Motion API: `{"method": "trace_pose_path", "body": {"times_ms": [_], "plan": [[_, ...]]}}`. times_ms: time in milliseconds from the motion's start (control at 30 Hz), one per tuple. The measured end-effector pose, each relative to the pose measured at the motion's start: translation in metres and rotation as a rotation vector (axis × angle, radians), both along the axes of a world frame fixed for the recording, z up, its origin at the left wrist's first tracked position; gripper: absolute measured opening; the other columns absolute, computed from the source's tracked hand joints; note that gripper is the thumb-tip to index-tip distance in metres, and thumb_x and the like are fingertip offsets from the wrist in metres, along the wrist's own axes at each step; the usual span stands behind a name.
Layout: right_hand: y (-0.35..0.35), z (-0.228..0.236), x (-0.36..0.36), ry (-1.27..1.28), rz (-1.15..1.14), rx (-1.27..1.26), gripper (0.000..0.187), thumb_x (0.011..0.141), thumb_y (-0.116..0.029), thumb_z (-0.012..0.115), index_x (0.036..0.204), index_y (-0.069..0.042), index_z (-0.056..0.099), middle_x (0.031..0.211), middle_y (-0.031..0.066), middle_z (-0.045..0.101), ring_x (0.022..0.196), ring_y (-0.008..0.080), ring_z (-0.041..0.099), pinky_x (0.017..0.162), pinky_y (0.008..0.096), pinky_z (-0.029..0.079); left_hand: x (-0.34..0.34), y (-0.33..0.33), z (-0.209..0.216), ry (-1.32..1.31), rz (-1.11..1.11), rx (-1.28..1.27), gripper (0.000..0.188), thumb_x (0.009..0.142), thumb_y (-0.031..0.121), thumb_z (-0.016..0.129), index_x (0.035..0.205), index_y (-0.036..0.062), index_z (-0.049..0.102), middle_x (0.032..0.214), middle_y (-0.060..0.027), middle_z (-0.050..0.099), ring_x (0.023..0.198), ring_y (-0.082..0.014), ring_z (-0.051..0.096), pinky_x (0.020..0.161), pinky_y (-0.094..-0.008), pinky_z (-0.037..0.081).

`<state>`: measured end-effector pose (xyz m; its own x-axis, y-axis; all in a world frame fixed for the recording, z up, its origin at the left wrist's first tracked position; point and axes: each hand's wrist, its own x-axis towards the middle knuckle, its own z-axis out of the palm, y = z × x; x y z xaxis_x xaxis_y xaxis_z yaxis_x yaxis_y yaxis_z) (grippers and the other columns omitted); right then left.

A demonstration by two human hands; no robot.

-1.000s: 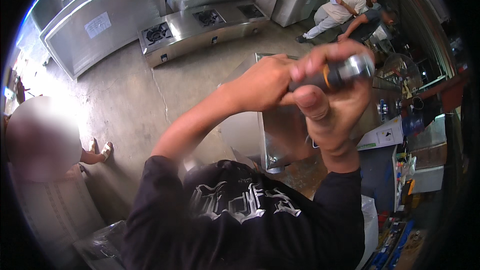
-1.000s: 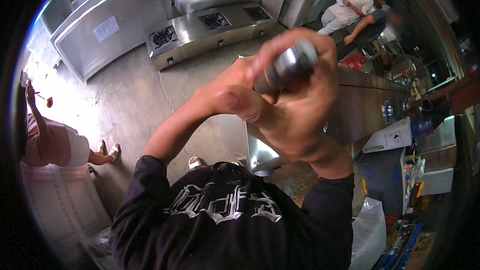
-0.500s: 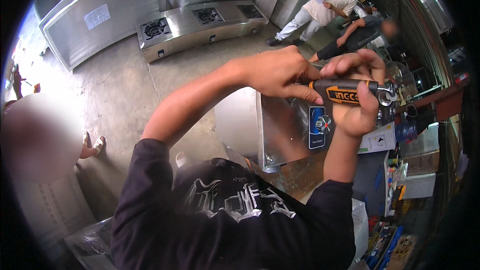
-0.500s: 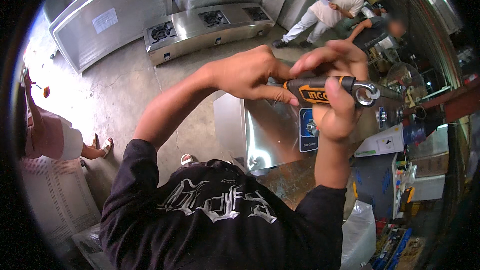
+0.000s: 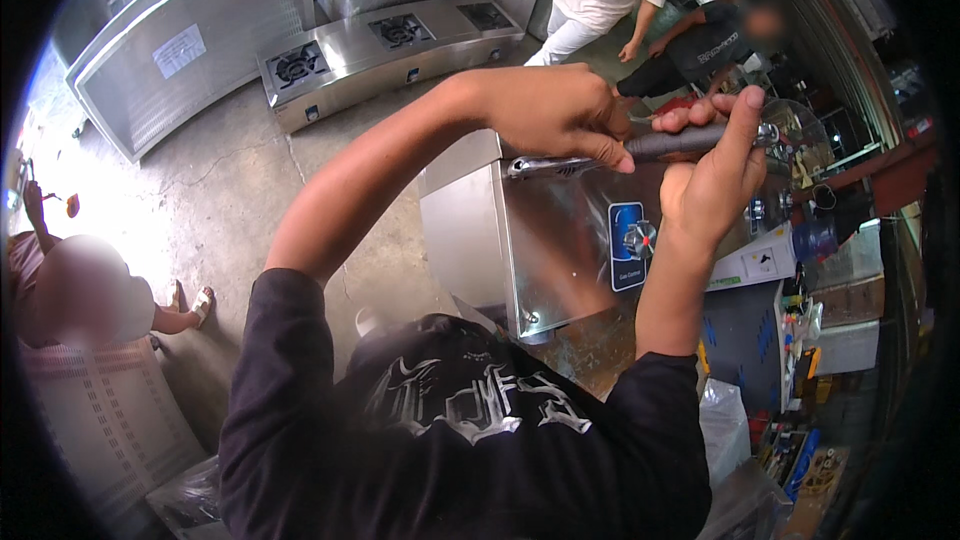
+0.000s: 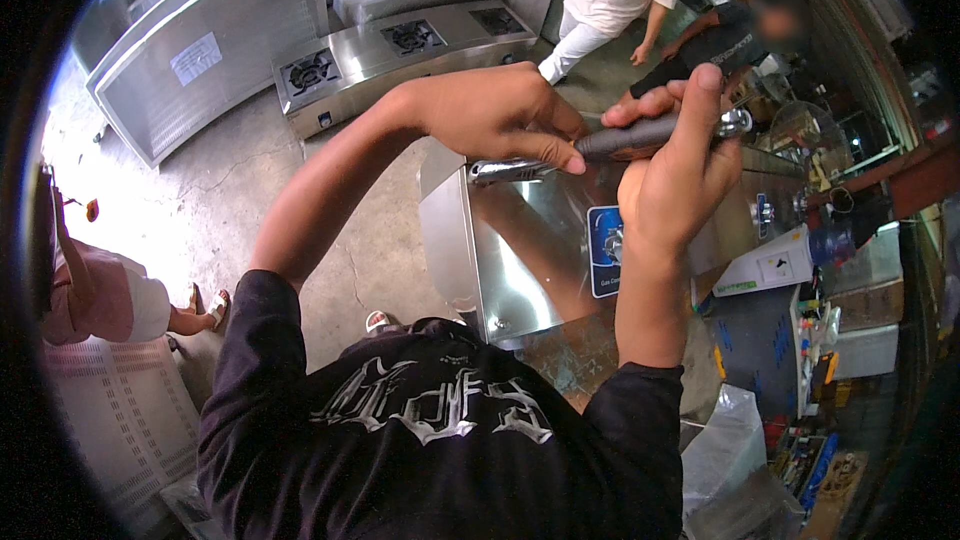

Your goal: The person uses a wrench to tighten bolts on a stainless steel commercial kitchen appliance, then uses a utility knife to remove a sticker from the control panel. They walk to a toolbox, open it, and retrieve additional tools before returning to the appliance.

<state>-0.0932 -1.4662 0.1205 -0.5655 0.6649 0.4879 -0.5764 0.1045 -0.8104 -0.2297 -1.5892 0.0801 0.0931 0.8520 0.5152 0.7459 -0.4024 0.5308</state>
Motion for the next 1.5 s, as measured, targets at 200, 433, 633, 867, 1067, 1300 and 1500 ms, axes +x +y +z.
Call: {"method": "trace_pose_path", "body": {"times_ms": [200,433,633,867,1067,1300,1500], "plan": [[0.028,-0.012,-0.007,0.067,0.183,0.011,0.020,0.101,-0.024,0.059,0.095,-0.006,0.052,0.064,0.0044,0.050,0.050,0.0193,0.051,0.054,0.0397,0.050,-0.002,0.012,-0.009,-0.217,-0.062,-0.043,0.046,0.096,0.040,0.074,0.082,-0.0027,0.064,0.063,-0.0053,0.056,0.063,-0.0106,0.048,0.061,-0.0373,0.043],[0.052,-0.002,-0.028,0.206,1.019,0.201,0.031,0.092,-0.020,0.047,0.118,-0.004,0.054,0.065,0.0041,0.045,0.052,0.0180,0.047,0.058,0.0352,0.047,-0.004,0.016,-0.007,-0.202,0.026,-0.109,0.049,0.085,0.044,0.084,0.078,-0.0011,0.068,0.066,-0.0040,0.062,0.064,-0.0110,0.053,0.059,-0.0328,0.043],[0.013,-0.002,-0.004,-0.041,0.254,0.051,0.039,0.105,-0.034,0.053,0.127,-0.002,0.053,0.088,0.0102,0.058,0.077,0.0233,0.060,0.078,0.0392,0.052,0.009,0.005,-0.019,-0.228,0.232,0.110,0.045,0.080,0.040,0.089,0.087,-0.0019,0.074,0.060,-0.0074,0.058,0.059,-0.0115,0.048,0.056,-0.0333,0.044],[0.023,0.001,-0.044,0.025,0.592,-0.005,0.053,0.099,-0.068,0.049,0.097,-0.015,0.051,0.068,-0.0037,0.040,0.056,0.0109,0.039,0.059,0.0304,0.038,0.007,0.000,-0.010,-0.227,0.345,0.071,0.061,0.077,0.053,0.086,0.082,-0.0063,0.071,0.064,-0.0151,0.064,0.059,-0.0273,0.063,0.061,-0.0387,0.051],[0.012,0.009,-0.076,-0.003,1.131,0.190,0.063,0.097,-0.075,0.040,0.102,-0.013,0.051,0.064,-0.0034,0.031,0.050,0.0094,0.030,0.048,0.0294,0.033,-0.022,-0.002,-0.008,-0.360,-0.120,-0.144,0.048,0.093,0.035,0.078,0.113,-0.0071,0.068,0.095,-0.0141,0.073,0.091,-0.0173,0.068,0.084,-0.0308,0.053],[-0.015,0.024,-0.076,0.006,1.527,0.678,0.078,0.092,-0.071,0.052,0.113,0.003,0.060,0.068,0.0125,0.065,0.056,0.0222,0.066,0.056,0.0323,0.057,-0.030,-0.019,-0.029,-0.487,-0.585,-0.208,0.044,0.090,0.026,0.082,0.121,-0.0035,0.070,0.112,-0.0119,0.076,0.106,-0.0188,0.070,0.097,-0.0315,0.053],[-0.044,0.012,0.013,-0.217,0.402,0.671,0.100,0.083,-0.082,0.057,0.131,0.006,0.052,0.087,0.0108,0.070,0.080,0.0195,0.070,0.075,0.0274,0.056,0.001,-0.017,-0.030,-0.249,-0.209,0.041,0.055,0.075,0.051,0.089,0.080,-0.0016,0.074,0.071,-0.0120,0.071,0.069,-0.0177,0.068,0.062,-0.0327,0.051]]}}
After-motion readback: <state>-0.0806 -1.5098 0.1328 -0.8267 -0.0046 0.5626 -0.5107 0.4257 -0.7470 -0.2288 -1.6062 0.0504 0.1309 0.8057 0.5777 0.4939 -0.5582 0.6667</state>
